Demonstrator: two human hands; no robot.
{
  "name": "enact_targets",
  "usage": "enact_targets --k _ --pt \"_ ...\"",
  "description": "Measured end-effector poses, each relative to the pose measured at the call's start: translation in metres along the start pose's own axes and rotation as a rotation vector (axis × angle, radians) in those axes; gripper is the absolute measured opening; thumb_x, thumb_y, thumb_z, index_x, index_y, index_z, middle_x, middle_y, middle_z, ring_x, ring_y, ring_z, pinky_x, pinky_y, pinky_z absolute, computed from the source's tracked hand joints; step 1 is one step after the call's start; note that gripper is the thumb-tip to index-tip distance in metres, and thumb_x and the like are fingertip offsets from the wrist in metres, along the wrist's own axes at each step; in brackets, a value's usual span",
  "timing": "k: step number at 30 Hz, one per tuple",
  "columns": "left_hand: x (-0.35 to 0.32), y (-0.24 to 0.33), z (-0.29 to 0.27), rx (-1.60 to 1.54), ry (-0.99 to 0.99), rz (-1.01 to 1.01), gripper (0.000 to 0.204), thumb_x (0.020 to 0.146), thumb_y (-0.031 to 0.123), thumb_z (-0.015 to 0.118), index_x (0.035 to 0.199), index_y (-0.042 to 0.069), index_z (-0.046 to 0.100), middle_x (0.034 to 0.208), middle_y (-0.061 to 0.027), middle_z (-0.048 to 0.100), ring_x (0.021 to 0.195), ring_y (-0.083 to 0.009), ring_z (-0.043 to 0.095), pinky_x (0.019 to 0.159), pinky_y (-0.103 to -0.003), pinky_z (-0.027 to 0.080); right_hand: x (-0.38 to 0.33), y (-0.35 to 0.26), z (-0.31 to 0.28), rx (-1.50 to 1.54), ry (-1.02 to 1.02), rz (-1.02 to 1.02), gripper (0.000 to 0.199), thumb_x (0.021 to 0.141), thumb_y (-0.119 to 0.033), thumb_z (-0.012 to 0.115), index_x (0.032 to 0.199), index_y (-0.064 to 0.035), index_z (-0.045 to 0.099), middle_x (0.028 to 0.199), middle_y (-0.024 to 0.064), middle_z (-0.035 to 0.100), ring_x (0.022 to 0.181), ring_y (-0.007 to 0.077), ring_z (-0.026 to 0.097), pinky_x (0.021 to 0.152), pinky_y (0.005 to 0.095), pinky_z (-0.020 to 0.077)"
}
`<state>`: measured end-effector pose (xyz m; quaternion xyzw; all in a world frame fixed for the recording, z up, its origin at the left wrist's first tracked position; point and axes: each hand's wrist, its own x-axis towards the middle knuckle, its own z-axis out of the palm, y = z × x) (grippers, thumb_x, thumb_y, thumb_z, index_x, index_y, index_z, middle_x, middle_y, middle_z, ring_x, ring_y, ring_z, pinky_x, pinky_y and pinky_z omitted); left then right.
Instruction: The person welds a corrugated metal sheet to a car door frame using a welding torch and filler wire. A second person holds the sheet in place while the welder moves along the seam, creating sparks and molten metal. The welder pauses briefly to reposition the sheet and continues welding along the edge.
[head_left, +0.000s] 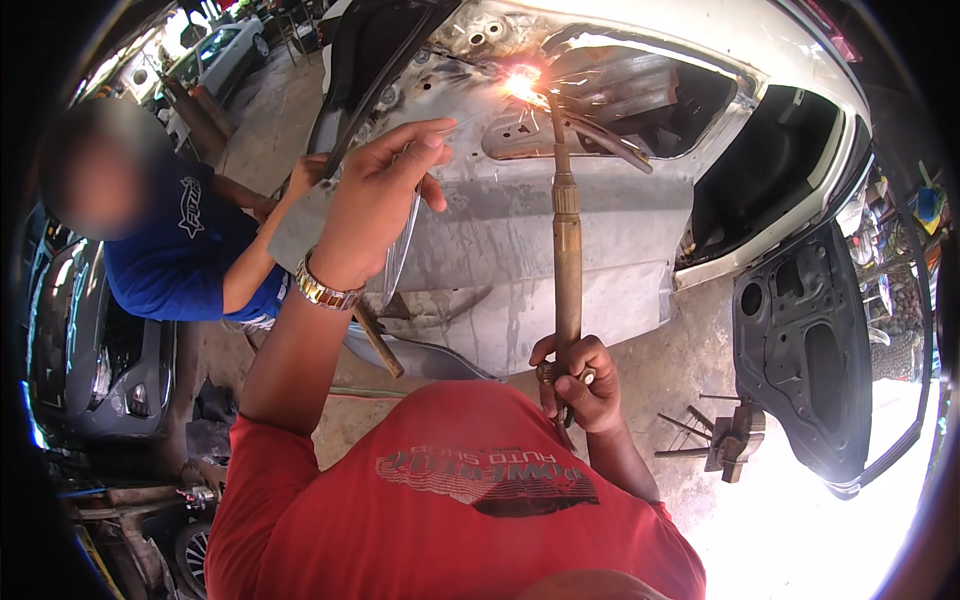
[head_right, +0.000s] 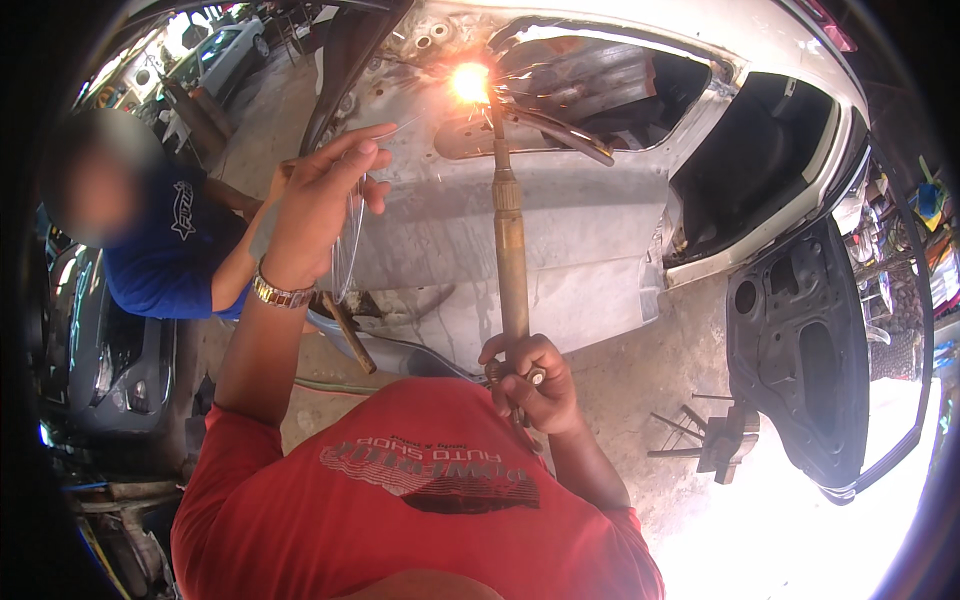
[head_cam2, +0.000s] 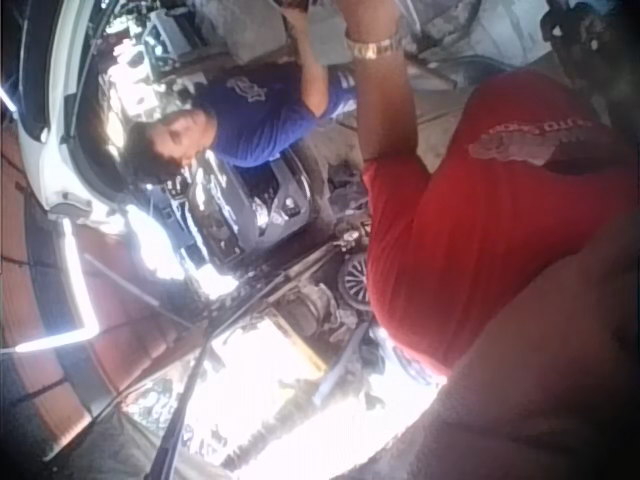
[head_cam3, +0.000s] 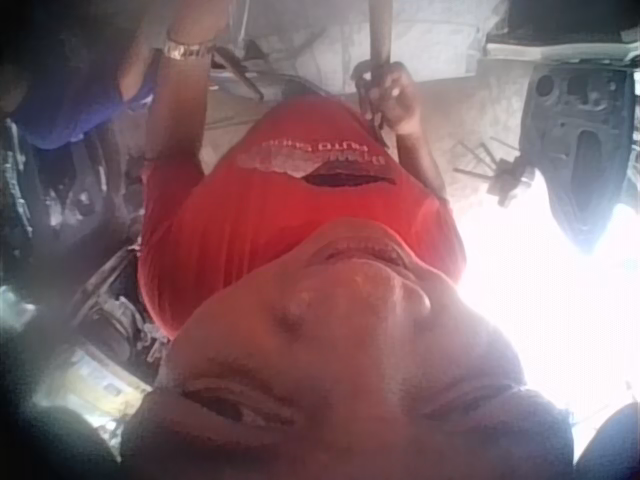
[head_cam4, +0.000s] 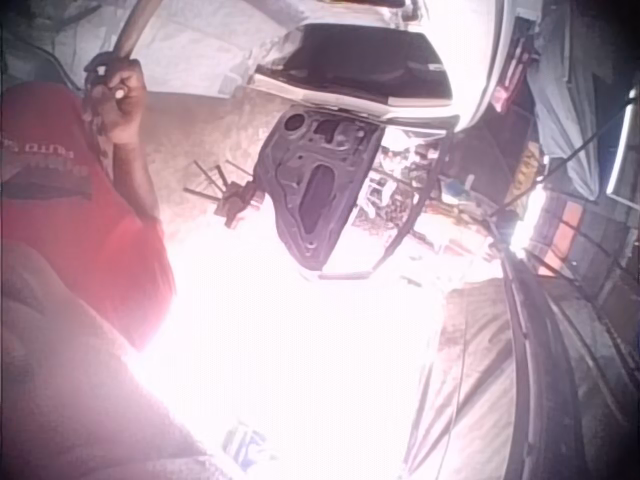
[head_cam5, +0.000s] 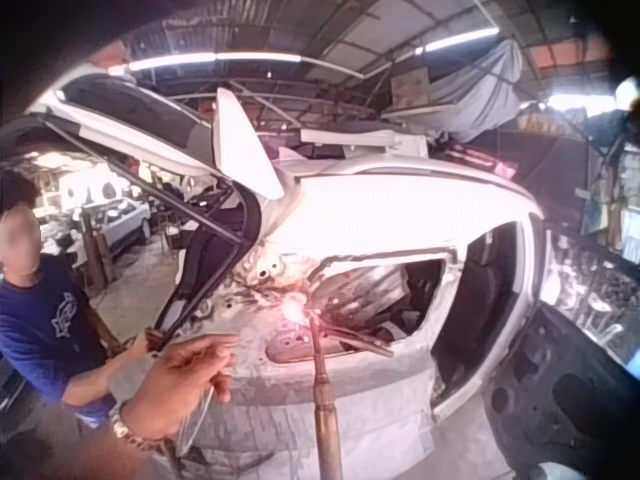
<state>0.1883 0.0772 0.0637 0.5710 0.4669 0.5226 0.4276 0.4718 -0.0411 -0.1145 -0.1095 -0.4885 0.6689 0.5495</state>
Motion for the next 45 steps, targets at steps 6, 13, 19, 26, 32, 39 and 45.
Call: enact_targets --k 6,13,19,26,32,39,45 --pt "-0.0006 -0.0008 0.0003 0.001 0.001 0.000 0.040 0.108 0.035 0.065 0.138 0.009 0.071 0.116 -0.0144 0.072 0.071 -0.0100 0.064 0.082 -0.028 0.055 -0.0010 -0.0001 -0.0005 0.013 -0.001 0.000 0.017 0.100 0.007 0.052 0.107 -0.0073 0.044 0.123 0.0341 0.057 0.060 0.0091 0.066 0.054 0.0225 0.0559" --pt "-0.0002 0.0026 0.0014 0.007 0.010 -0.011 0.041 0.108 0.037 0.065 0.138 0.010 0.071 0.116 -0.0134 0.072 0.072 -0.0101 0.065 0.083 -0.028 0.054 -0.0012 0.0002 -0.0003 0.001 -0.010 -0.011 0.017 0.101 0.006 0.052 0.107 -0.0072 0.044 0.122 0.0343 0.057 0.060 0.0095 0.066 0.054 0.0221 0.0563" --pt "0.0001 0.0021 0.0001 0.012 0.003 -0.017 0.041 0.107 0.040 0.065 0.138 0.013 0.072 0.117 -0.0108 0.073 0.073 -0.0088 0.065 0.080 -0.026 0.048 0.0015 -0.0033 0.0011 -0.006 -0.011 -0.014 0.015 0.102 0.005 0.052 0.106 -0.0068 0.044 0.122 0.0333 0.058 0.061 0.0098 0.067 0.054 0.0219 0.0569" --pt "0.0001 0.0022 0.0042 0.046 0.000 -0.001 0.043 0.107 0.040 0.065 0.140 0.013 0.071 0.116 -0.0102 0.074 0.073 -0.0077 0.064 0.082 -0.027 0.047 -0.0002 -0.0020 -0.0018 -0.008 -0.022 -0.010 0.016 0.101 0.006 0.052 0.106 -0.0068 0.043 0.123 0.0327 0.058 0.061 0.0100 0.067 0.053 0.0226 0.0572" --pt "0.0007 0.0034 0.0034 0.062 -0.005 -0.007 0.045 0.107 0.041 0.065 0.140 0.012 0.070 0.116 -0.0101 0.074 0.073 -0.0071 0.063 0.082 -0.027 0.047 0.0006 -0.0036 0.0004 -0.033 -0.003 0.003 0.015 0.103 -0.002 0.057 0.108 -0.0074 0.044 0.119 0.0349 0.057 0.056 0.0117 0.064 0.052 0.0238 0.0545" --pt "0.0034 0.0017 0.0031 0.035 -0.011 0.006 0.045 0.107 0.040 0.066 0.140 0.011 0.070 0.116 -0.0108 0.074 0.073 -0.0076 0.063 0.081 -0.027 0.048 -0.0004 -0.0025 0.0022 -0.036 0.016 -0.003 0.017 0.104 -0.006 0.061 0.108 -0.0074 0.044 0.118 0.0366 0.056 0.054 0.0126 0.062 0.051 0.0240 0.0536" --pt "0.0002 0.0035 0.0067 0.067 0.009 0.007 0.044 0.107 0.040 0.066 0.138 0.010 0.071 0.115 -0.0124 0.074 0.072 -0.0086 0.064 0.081 -0.027 0.049 -0.0008 -0.0038 -0.0012 -0.019 -0.012 -0.003 0.014 0.103 0.004 0.052 0.106 -0.0069 0.044 0.122 0.0320 0.058 0.061 0.0092 0.066 0.054 0.0230 0.0563"
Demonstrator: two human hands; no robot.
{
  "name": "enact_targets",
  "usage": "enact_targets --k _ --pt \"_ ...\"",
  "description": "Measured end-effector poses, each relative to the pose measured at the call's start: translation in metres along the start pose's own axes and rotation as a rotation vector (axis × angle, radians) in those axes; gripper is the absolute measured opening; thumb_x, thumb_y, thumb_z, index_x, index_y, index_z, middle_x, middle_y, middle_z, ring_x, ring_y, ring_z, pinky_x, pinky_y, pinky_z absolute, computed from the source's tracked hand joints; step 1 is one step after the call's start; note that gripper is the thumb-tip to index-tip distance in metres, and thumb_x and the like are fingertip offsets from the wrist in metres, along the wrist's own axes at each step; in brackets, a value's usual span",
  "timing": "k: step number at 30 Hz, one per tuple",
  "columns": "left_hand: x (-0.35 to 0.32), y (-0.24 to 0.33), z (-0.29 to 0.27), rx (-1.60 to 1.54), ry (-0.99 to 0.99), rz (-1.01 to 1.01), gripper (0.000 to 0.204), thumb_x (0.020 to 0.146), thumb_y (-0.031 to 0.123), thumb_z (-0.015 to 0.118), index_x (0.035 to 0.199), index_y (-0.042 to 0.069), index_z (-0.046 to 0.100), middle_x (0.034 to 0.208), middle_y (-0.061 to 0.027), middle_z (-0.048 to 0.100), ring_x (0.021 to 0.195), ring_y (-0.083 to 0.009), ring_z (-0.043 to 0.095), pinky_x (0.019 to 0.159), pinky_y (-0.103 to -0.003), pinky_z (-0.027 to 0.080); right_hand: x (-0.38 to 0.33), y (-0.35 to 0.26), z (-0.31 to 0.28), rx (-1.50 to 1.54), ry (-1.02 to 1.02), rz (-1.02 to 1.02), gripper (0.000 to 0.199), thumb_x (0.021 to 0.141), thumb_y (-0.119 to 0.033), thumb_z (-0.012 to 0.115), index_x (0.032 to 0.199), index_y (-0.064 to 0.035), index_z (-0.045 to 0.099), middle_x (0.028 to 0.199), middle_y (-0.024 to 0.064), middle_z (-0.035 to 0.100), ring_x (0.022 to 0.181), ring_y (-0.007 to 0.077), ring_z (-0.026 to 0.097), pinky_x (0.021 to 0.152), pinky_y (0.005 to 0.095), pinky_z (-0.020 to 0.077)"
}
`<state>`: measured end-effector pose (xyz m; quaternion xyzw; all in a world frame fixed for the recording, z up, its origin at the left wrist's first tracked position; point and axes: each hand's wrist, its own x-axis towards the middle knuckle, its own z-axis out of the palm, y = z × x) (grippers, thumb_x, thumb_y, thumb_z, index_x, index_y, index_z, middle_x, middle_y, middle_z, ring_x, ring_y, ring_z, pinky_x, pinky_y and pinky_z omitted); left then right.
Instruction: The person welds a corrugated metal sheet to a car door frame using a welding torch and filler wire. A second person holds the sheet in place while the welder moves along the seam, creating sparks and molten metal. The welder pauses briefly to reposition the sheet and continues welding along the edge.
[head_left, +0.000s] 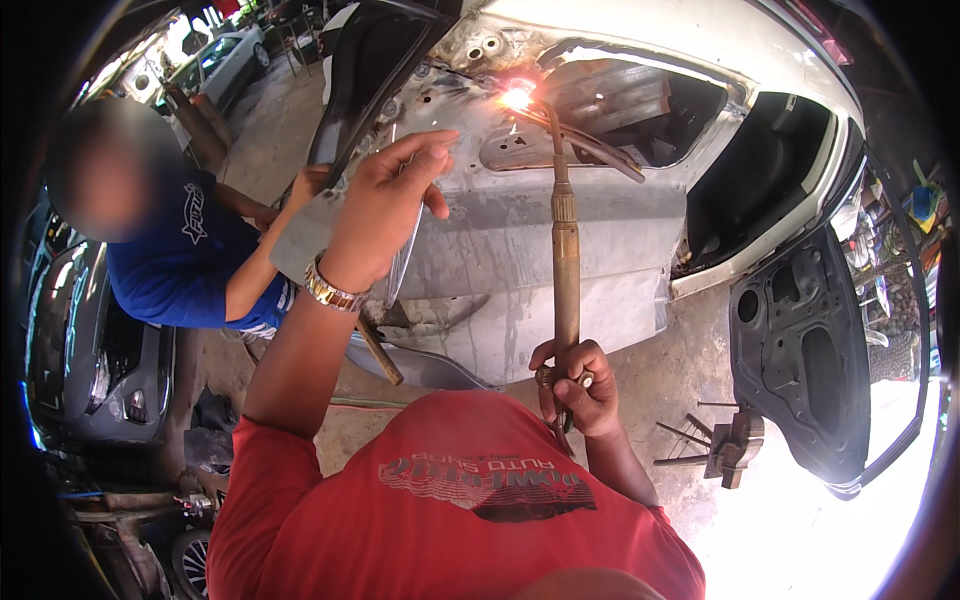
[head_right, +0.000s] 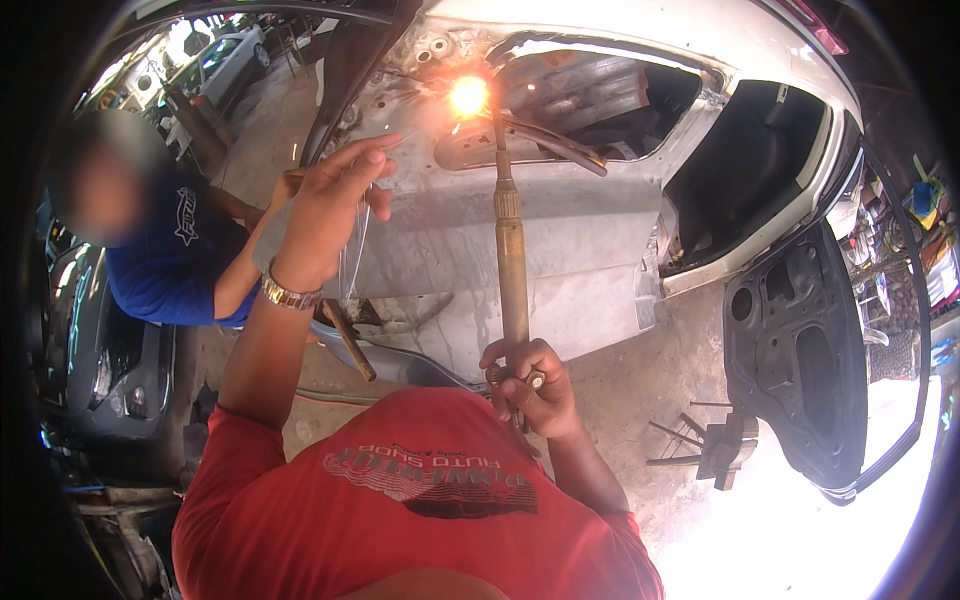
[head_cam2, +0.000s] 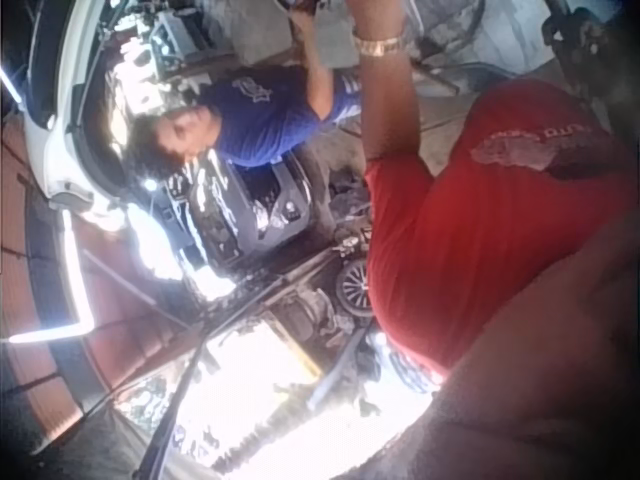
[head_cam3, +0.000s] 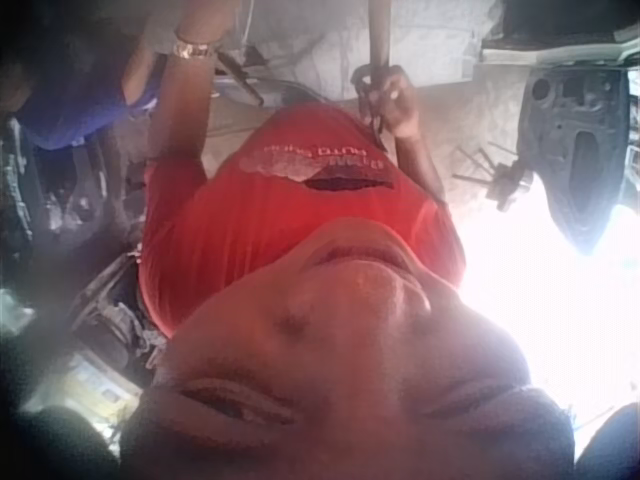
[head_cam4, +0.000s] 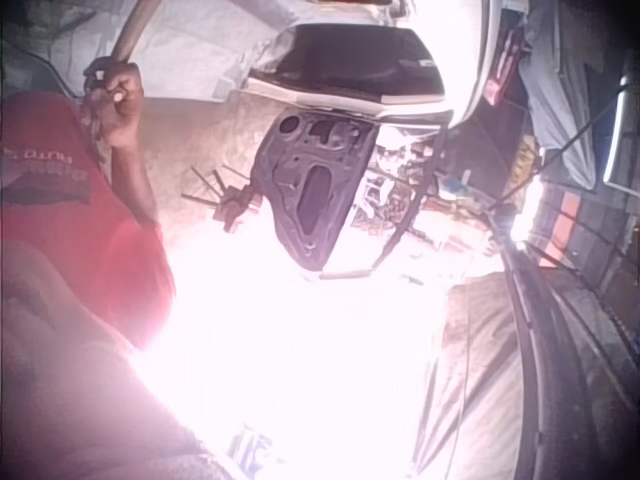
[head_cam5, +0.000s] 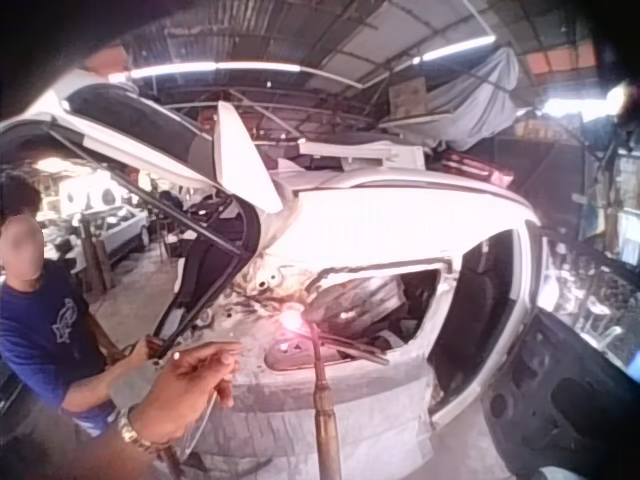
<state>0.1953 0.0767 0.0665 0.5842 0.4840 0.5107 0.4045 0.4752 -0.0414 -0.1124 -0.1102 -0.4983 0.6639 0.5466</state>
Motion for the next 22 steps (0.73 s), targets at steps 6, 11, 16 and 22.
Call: enact_targets --k 6,11,16,22 --pt "0.0005 0.0001 -0.0001 -0.030 0.004 -0.014 0.044 0.106 0.040 0.067 0.139 0.011 0.071 0.116 -0.0125 0.074 0.071 -0.0086 0.064 0.081 -0.027 0.049 -0.0002 0.0023 -0.0013 -0.007 -0.020 -0.014 0.015 0.103 0.004 0.053 0.106 -0.0072 0.044 0.121 0.0321 0.059 0.061 0.0092 0.066 0.055 0.0231 0.0558" --pt "0.0006 0.0035 -0.0008 -0.025 0.005 -0.013 0.044 0.106 0.040 0.067 0.138 0.010 0.071 0.116 -0.0128 0.074 0.071 -0.0090 0.064 0.079 -0.027 0.049 0.0019 0.0027 0.0004 0.023 0.002 -0.005 0.013 0.103 0.002 0.054 0.105 -0.0070 0.045 0.122 0.0322 0.059 0.061 0.0098 0.066 0.055 0.0237 0.0556" --pt "0.0070 -0.0023 -0.0038 -0.012 -0.013 0.013 0.044 0.106 0.039 0.068 0.138 0.009 0.071 0.116 -0.0126 0.074 0.071 -0.0088 0.063 0.075 -0.025 0.048 0.0031 0.0054 -0.0018 -0.025 0.006 -0.012 0.017 0.103 -0.005 0.060 0.107 -0.0083 0.044 0.117 0.0361 0.055 0.054 0.0154 0.063 0.052 0.0264 0.0550" --pt "0.0068 -0.0011 -0.0041 -0.065 -0.009 0.012 0.041 0.107 0.033 0.067 0.136 0.005 0.071 0.108 -0.0144 0.074 0.067 -0.0111 0.066 0.067 -0.025 0.053 -0.0011 0.0040 -0.0033 0.031 -0.024 -0.018 0.015 0.104 0.000 0.056 0.109 -0.0081 0.044 0.124 0.0313 0.057 0.060 0.0117 0.065 0.056 0.0246 0.0560"
